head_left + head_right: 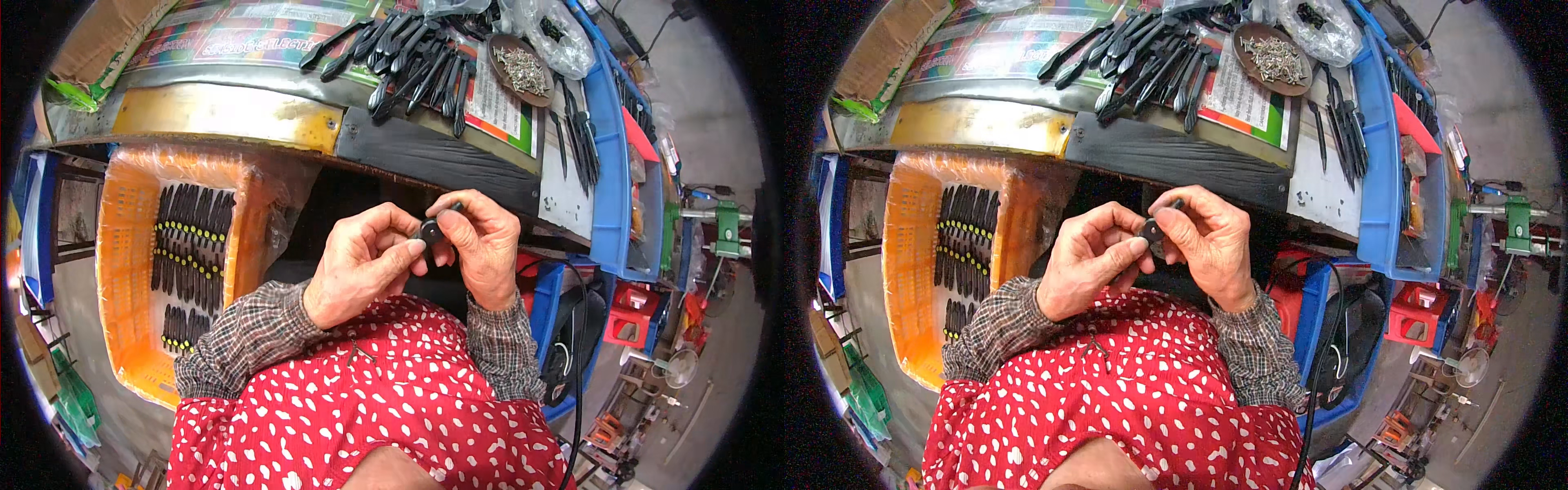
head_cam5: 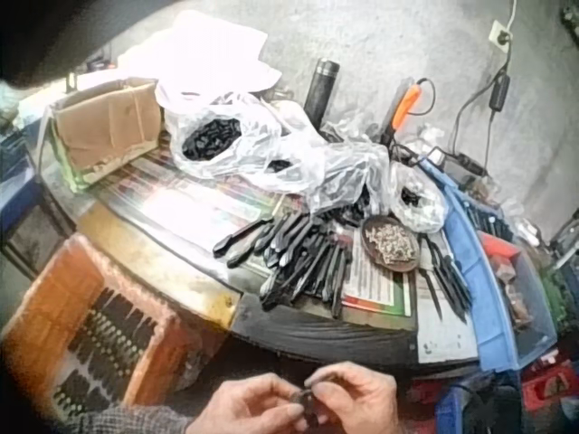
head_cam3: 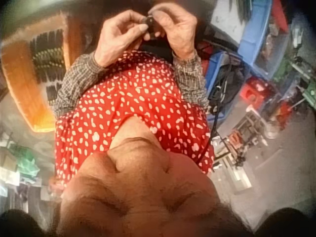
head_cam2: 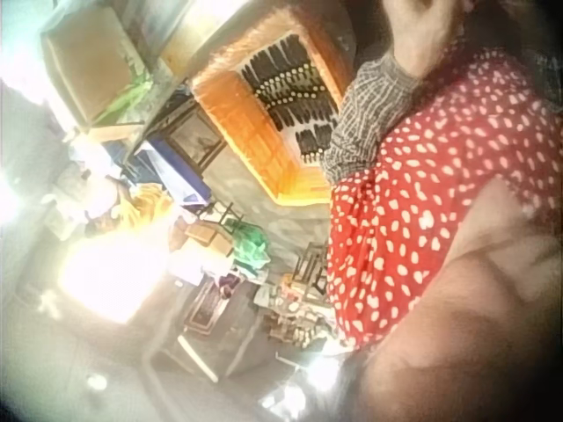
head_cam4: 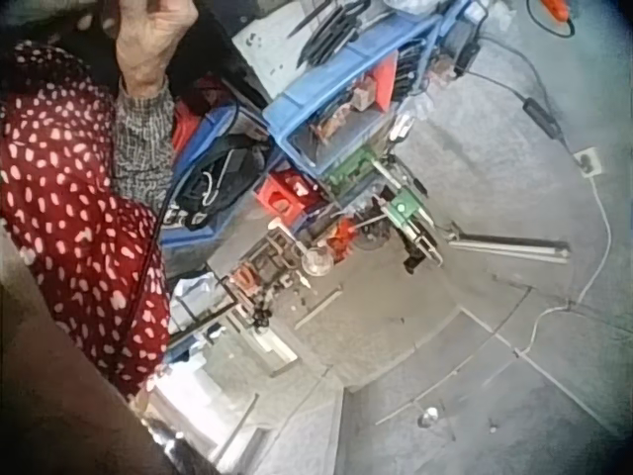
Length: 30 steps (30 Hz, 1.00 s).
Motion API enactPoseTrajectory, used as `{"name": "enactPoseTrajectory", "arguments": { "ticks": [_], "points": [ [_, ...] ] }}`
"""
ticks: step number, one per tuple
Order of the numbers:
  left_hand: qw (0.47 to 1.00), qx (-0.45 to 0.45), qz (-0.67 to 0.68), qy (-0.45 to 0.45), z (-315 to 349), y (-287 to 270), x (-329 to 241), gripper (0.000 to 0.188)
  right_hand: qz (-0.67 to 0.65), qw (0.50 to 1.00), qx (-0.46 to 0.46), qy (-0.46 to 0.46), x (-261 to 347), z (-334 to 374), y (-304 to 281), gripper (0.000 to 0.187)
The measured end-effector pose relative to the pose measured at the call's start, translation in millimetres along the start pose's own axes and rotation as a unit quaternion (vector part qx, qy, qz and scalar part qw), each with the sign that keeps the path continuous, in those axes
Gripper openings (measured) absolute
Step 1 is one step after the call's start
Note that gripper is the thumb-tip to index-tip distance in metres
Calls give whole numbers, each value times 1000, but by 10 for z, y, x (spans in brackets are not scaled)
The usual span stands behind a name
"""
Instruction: The person assembles small plastic and metal components by hand, taking plastic casings, metal pins, and yellow caps from component bins and plastic trays and fitting them together.
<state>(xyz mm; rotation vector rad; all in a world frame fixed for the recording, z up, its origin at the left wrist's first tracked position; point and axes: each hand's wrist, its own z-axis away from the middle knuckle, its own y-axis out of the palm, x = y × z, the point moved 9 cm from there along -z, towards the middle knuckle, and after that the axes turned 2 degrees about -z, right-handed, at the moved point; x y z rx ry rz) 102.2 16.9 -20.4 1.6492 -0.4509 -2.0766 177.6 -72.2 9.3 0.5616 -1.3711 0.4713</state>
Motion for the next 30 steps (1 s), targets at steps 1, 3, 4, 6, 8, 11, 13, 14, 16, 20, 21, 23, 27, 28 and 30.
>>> {"name": "enactPoseTrajectory", "arguments": {
  "ticks": [1,3,4,6,8,11,13,14,16,20,21,23,27,28,30],
  "points": [
    [999,-12,-31,11,6,-2,-53,15,9,1000,-11,-20,36,10,-6,14],
    [974,-54,-192,109,35,-16,-261,26,16,998,-31,-46,119,33,5,11],
    [945,-73,-267,173,67,15,-381,30,17,997,-41,-55,148,35,-1,11],
    [896,-100,-347,260,106,65,-550,35,44,994,-68,-72,191,37,-35,12],
    [832,-83,-433,336,167,187,-664,34,67,989,-99,-83,234,50,-79,13],
    [801,-86,-460,373,188,249,-702,33,87,983,-108,-124,305,54,-100,14],
    [793,-89,-468,380,173,263,-704,32,98,981,-105,-128,325,21,-125,15],
    [790,-88,-469,385,170,278,-727,32,108,981,-99,-124,331,-4,-133,16],
    [819,-84,-434,366,110,252,-753,32,141,977,-80,-139,445,-59,-168,16],
    [843,-89,-405,344,17,195,-819,29,216,964,-40,-148,746,-276,-334,17],
    [839,-88,-406,352,8,192,-842,28,236,957,-72,-156,863,-347,-452,16],
    [845,-96,-395,348,-15,142,-851,26,267,940,-121,-176,1056,-536,-674,15],
    [871,-98,-368,311,-81,44,-868,23,327,896,-197,-228,1392,-936,-1113,17],
    [888,-95,-351,282,-121,27,-857,23,382,869,-219,-223,1494,-1018,-1205,17],
    [893,-89,-344,277,-157,29,-888,23,477,798,-243,-278,1608,-1259,-1381,17]
  ]
}}
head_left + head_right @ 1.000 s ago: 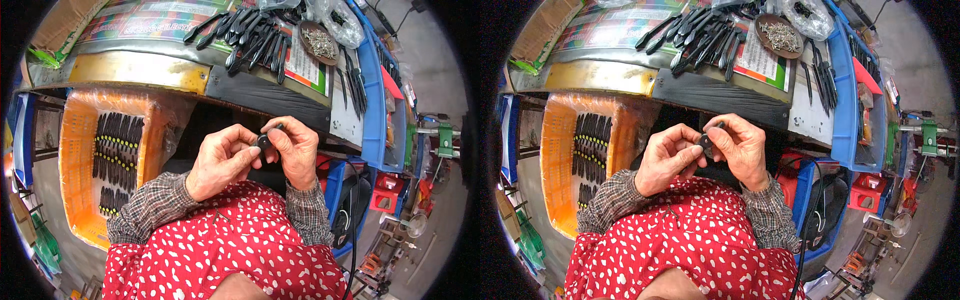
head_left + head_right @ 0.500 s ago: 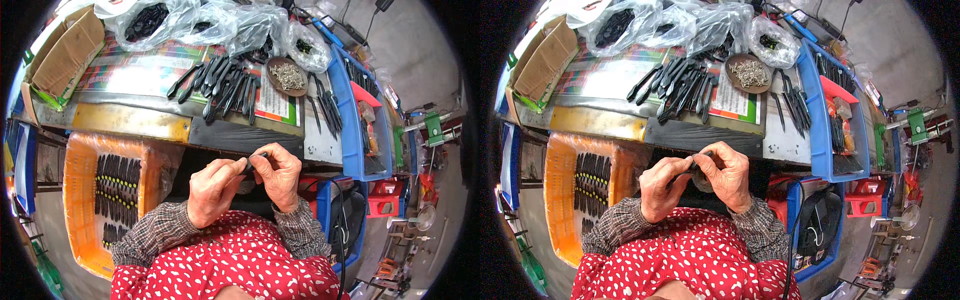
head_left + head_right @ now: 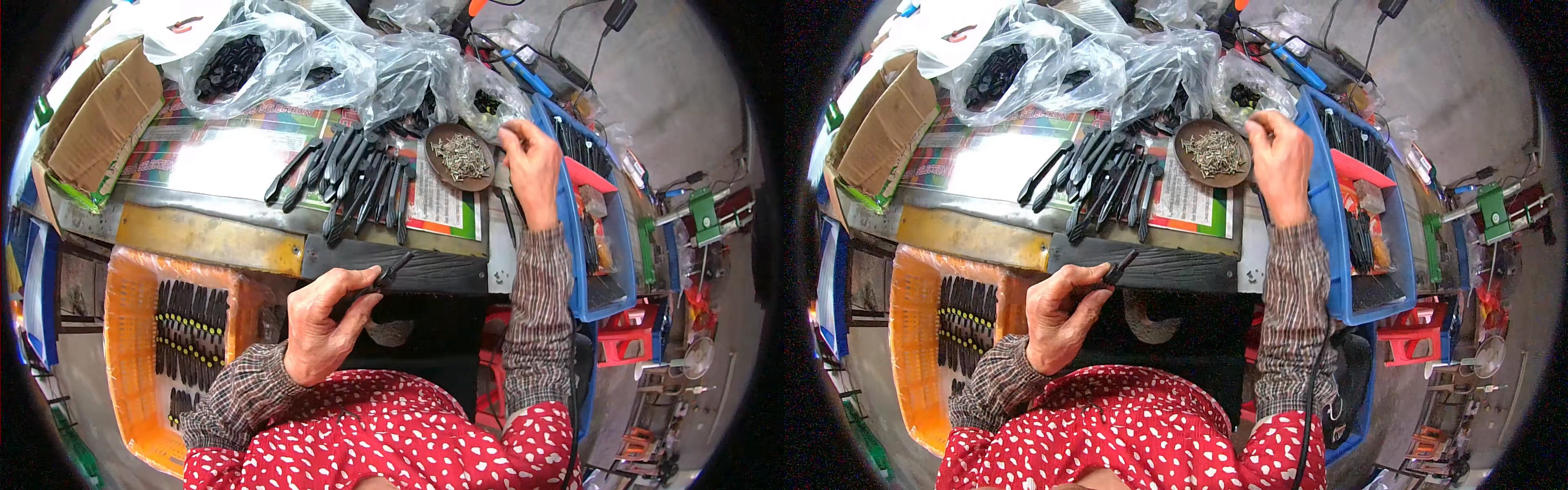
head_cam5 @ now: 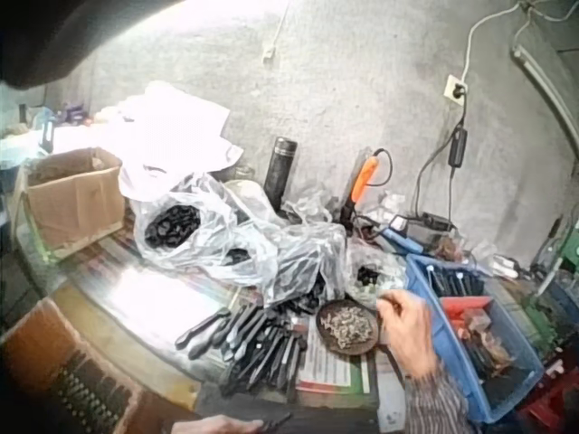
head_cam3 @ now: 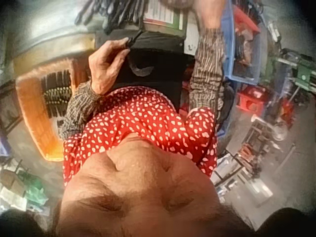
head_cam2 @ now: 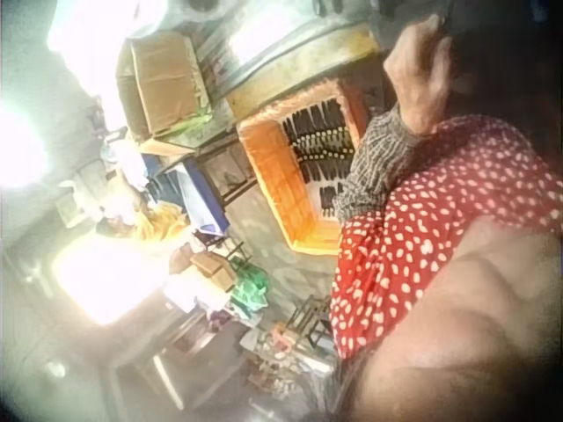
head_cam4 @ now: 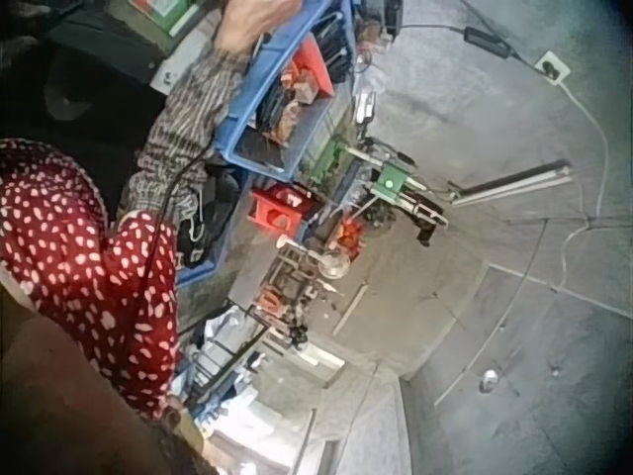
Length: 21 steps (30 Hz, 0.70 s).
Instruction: The person assembles small plastic and metal components by hand, taking plastic casings, metal pins, and yellow caps from component bins and plastic trays and fitting them together.
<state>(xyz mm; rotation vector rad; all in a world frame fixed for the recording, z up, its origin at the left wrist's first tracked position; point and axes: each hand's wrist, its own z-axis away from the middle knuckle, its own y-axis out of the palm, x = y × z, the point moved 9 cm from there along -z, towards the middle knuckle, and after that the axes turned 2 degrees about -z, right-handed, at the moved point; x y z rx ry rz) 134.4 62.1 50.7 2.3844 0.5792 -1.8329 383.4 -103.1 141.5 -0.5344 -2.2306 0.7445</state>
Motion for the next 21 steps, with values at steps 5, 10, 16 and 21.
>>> {"name": "enactPoseTrajectory", "arguments": {
  "ticks": [5,10,16,21],
  "points": [
    [1000,-29,4,5,-79,-30,58,25,167,983,1,-78,-358,-543,253,18],
    [1000,-5,-11,26,-109,-35,17,23,295,947,89,-92,-650,-744,631,19],
    [999,-12,-7,32,-131,-42,16,25,374,913,162,-27,-932,-869,882,23],
    [999,5,-5,36,-130,-32,22,23,382,908,167,-28,-988,-850,916,22]
  ]
}}
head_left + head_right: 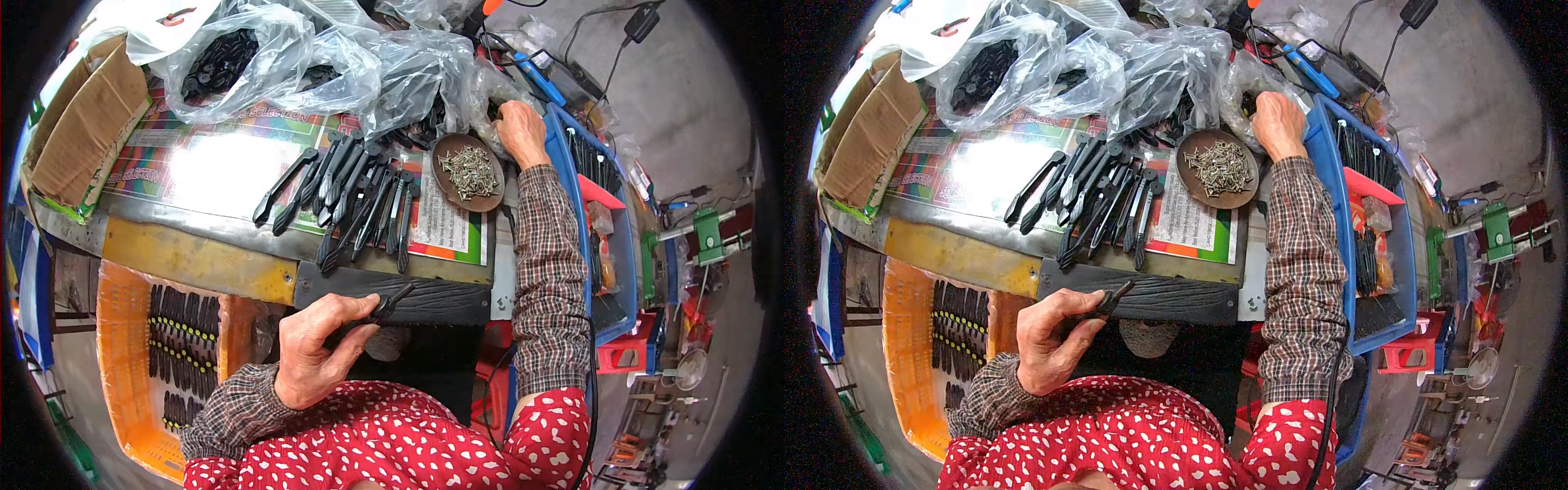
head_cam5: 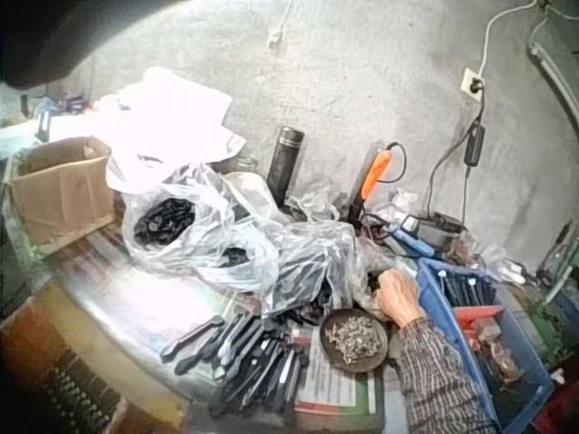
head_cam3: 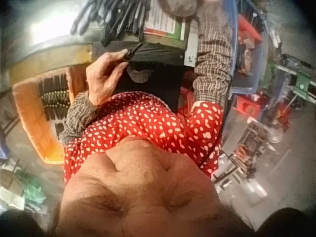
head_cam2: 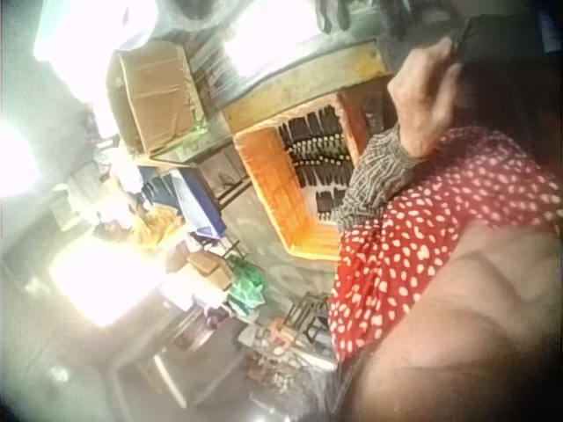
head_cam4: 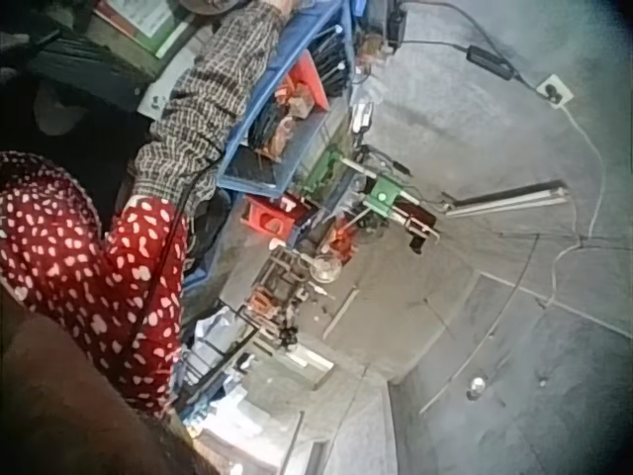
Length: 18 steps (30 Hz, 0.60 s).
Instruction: The person assembles small plastic and metal components by hand, taking plastic casings, metal pins, and yellow caps from component bins and plastic trays and fitting them together.
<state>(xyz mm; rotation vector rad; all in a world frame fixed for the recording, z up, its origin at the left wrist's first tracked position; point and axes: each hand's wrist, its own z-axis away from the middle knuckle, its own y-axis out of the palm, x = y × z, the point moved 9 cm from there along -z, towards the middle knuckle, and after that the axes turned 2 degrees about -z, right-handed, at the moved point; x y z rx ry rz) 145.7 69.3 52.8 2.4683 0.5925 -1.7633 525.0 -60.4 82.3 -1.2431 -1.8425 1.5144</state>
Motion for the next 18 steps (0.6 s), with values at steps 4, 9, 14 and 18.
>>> {"name": "enactPoseTrajectory", "arguments": {
  "ticks": [4,9,14,18],
  "points": [
    [1000,0,-6,9,-21,-9,-19,24,-65,996,-64,-7,-10,112,-133,15],
    [1000,-6,-7,12,11,-13,-76,25,-150,983,-102,20,-126,205,-282,20],
    [1000,-12,1,1,40,-5,-7,25,-188,974,-125,9,-140,241,-278,21],
    [1000,-22,-2,-6,79,-9,-10,24,-231,961,-147,28,-209,334,-328,20]
  ]
}}
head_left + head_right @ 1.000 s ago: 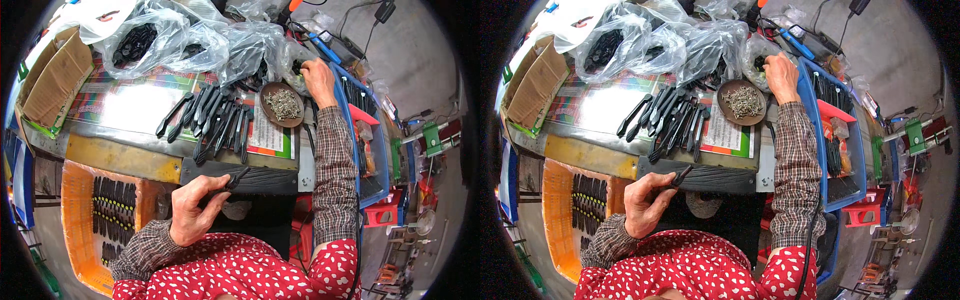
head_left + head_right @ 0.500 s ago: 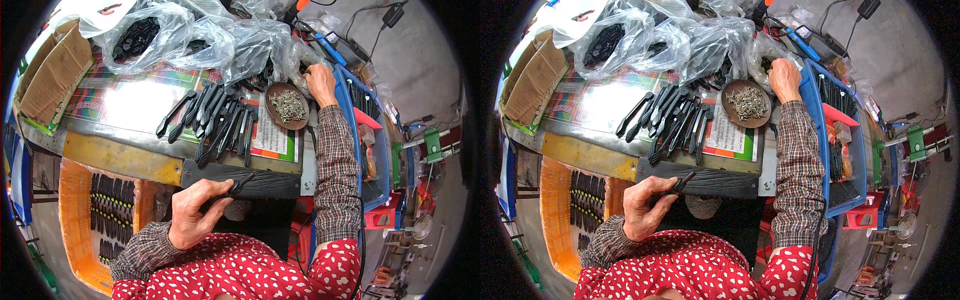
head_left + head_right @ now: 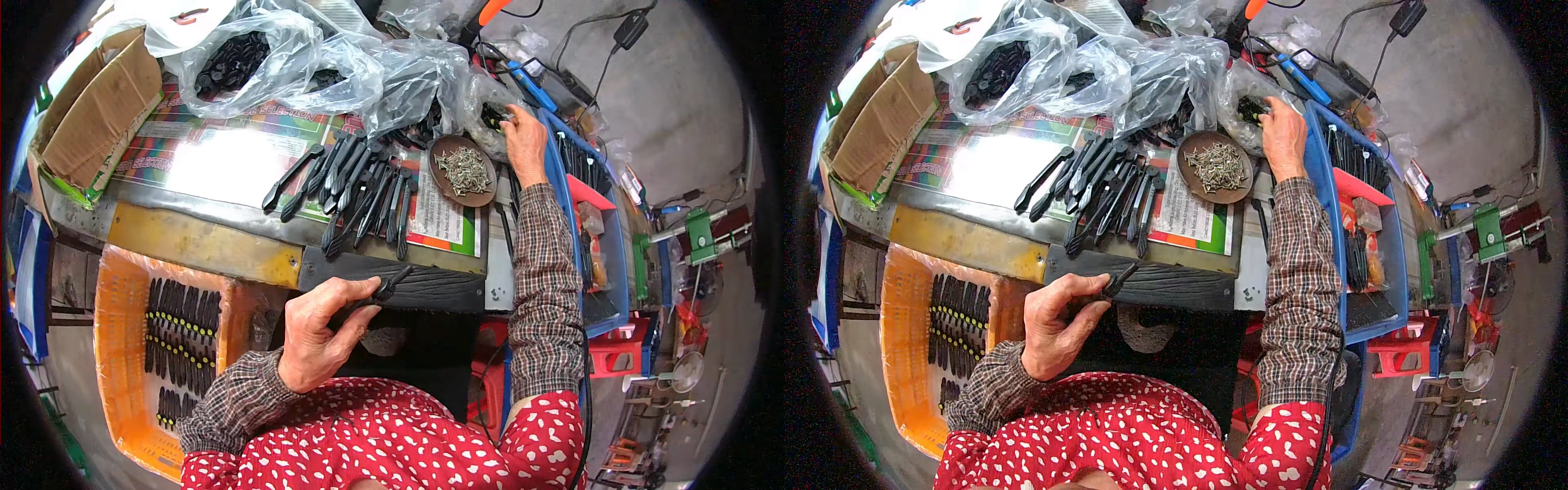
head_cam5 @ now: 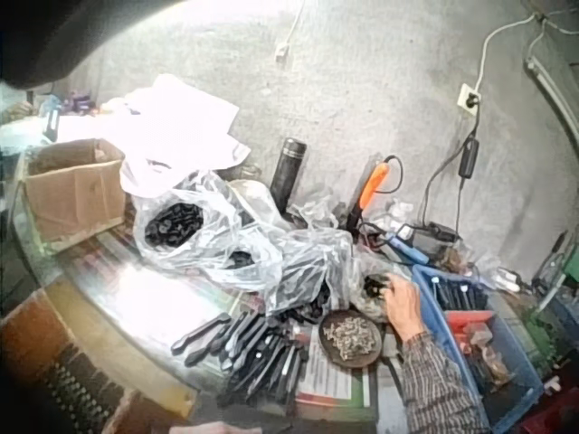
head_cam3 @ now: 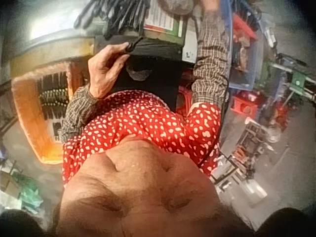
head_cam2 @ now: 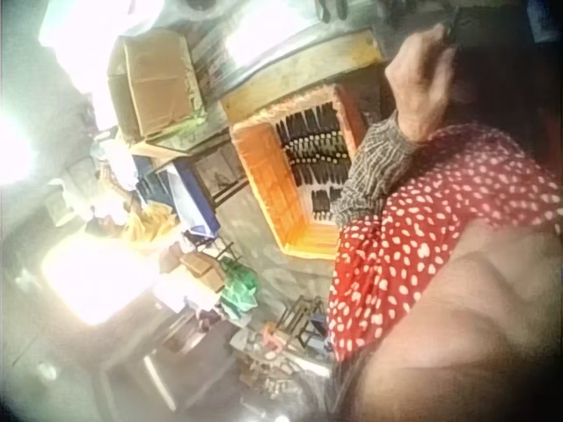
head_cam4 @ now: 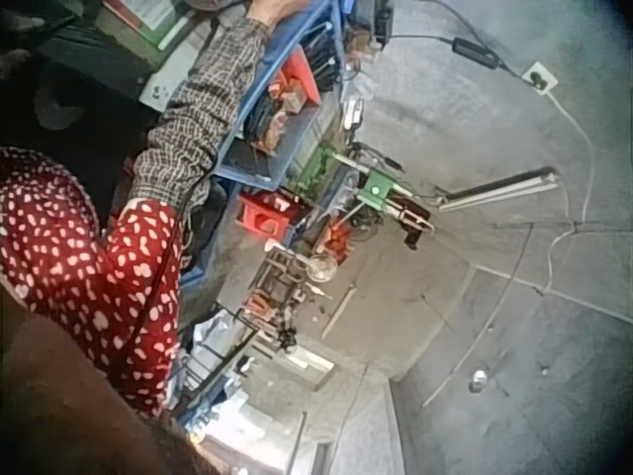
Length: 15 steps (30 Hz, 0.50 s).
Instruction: The person assembles small plastic and metal components by hand, taking plastic casings, metal pins, and yellow caps from component bins and plastic trays and fitting them together.
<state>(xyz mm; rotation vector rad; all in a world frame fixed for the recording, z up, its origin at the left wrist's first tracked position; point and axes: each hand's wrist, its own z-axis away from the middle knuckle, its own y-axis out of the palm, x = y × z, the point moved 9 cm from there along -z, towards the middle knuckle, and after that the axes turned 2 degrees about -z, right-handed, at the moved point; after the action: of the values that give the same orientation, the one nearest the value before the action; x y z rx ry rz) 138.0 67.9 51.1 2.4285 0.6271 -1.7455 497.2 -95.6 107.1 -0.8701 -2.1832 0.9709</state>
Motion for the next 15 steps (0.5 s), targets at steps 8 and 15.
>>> {"name": "enactPoseTrajectory", "arguments": {
  "ticks": [8,15],
  "points": [
    [987,-2,127,-102,67,17,143,20,-191,980,-51,-37,829,453,-626,10],
    [914,26,352,-200,215,158,269,18,-467,879,79,56,1417,1525,-725,11]
  ]
}}
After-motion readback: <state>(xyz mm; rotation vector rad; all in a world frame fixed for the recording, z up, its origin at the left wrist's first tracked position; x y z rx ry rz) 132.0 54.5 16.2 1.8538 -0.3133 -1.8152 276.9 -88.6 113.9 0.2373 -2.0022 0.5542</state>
